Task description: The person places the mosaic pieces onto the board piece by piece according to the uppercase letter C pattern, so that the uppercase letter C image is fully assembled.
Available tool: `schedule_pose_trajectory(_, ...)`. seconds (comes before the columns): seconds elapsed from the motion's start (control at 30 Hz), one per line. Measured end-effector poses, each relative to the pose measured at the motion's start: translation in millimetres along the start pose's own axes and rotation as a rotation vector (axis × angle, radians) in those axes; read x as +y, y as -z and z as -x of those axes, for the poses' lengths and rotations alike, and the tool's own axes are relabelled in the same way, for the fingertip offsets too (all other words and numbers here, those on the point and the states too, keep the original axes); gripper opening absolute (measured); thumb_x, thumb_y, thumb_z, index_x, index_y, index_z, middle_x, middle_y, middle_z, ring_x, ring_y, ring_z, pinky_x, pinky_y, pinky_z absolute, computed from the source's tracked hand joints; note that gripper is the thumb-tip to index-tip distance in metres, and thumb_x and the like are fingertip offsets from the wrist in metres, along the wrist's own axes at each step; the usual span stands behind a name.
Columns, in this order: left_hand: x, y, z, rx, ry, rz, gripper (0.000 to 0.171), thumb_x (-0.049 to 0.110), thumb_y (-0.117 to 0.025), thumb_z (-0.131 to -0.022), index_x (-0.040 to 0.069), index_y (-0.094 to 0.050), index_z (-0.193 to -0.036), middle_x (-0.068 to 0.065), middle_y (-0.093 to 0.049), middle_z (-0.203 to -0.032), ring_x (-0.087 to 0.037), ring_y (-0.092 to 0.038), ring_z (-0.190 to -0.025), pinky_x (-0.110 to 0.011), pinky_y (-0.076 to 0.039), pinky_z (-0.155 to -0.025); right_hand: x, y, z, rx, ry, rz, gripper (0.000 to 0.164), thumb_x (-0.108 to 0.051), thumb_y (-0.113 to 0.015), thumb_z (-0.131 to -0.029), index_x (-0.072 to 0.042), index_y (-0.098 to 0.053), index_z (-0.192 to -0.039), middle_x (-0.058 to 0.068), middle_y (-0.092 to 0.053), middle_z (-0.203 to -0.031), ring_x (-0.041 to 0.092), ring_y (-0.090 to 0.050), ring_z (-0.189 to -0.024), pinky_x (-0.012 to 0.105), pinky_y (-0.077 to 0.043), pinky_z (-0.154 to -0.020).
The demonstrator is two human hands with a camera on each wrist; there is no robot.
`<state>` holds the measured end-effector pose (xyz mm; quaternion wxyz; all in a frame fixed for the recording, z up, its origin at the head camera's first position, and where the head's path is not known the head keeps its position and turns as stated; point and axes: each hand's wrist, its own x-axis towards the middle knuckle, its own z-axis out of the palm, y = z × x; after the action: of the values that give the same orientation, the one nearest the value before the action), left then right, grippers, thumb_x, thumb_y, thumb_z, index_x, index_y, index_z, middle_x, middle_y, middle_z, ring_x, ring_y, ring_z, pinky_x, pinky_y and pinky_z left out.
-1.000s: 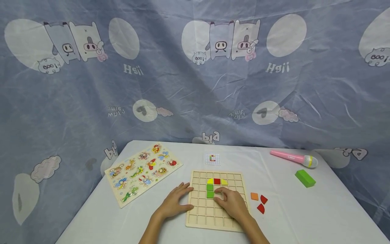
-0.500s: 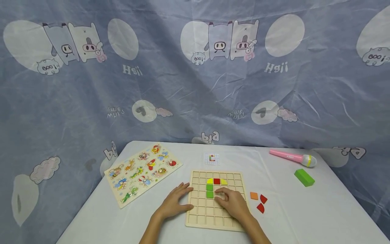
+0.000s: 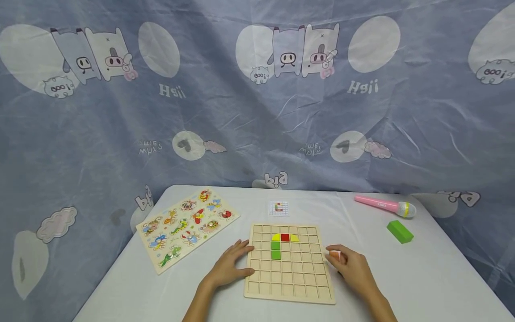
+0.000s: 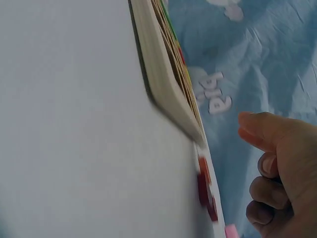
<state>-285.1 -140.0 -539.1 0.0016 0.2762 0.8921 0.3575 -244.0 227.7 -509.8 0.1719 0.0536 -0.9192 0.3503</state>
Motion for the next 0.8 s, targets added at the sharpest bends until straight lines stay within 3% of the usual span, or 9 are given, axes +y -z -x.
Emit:
schedule_pose_trajectory(0.17,-0.5,-0.7,1.5,-0.001,0.008,0.009,0.068,0.05,-0.068,-0.077,0.018,-0.049,-0.134,-0.007,-0.034,-0.146,-0.032,-0.021,-0.136,-0.053,-0.016,-0.109,24,20,7,0.041,-0.034,0.075,0.023,-0.026,-0.075,-0.077,-0.016,-0.07,-0.097,-0.008,-0.035,-0.052,0.003,-0.027,-0.043,0.021,-0.026,-0.038)
schedule_pose_trajectory(0.33,-2.0,-1.5,2.0,0.005,-0.009,0.002,0.069,0.05,-0.068,-0.077,0.017,-0.049,-0.134,-0.008,-0.035,-0.145,-0.033,-0.022,-0.136,-0.053,-0.016,-0.108,37,30,13,0.0,-0.097,0.135,0.029,-0.031,-0.075,-0.077,-0.013,-0.07,-0.099,-0.006,-0.036,-0.053,0.005,-0.029,-0.044,0.021,-0.025,-0.039)
schedule_pose_trajectory(0.6,-0.7,-0.1,0.3,0.004,-0.011,0.008,0.068,0.049,-0.067,-0.078,0.017,-0.048,-0.134,-0.008,-0.035,-0.145,-0.032,-0.021,-0.136,-0.053,-0.016,-0.109,44,29,11,-0.085,-0.177,0.16,0.036,-0.035,-0.074,-0.077,-0.009,-0.069,-0.101,-0.004,-0.039,-0.054,0.009,-0.033,-0.047,0.022,-0.024,-0.041)
schedule_pose_trajectory(0.8,0.2,1.1,0.5,0.001,-0.002,0.022,0.068,0.048,-0.068,-0.078,0.016,-0.048,-0.134,-0.007,-0.035,-0.146,-0.031,-0.021,-0.137,-0.051,-0.015,-0.109,46,26,10,-0.095,-0.201,0.179,0.035,-0.03,-0.074,-0.077,-0.007,-0.068,-0.103,-0.003,-0.04,-0.055,0.011,-0.034,-0.049,0.023,-0.024,-0.042)
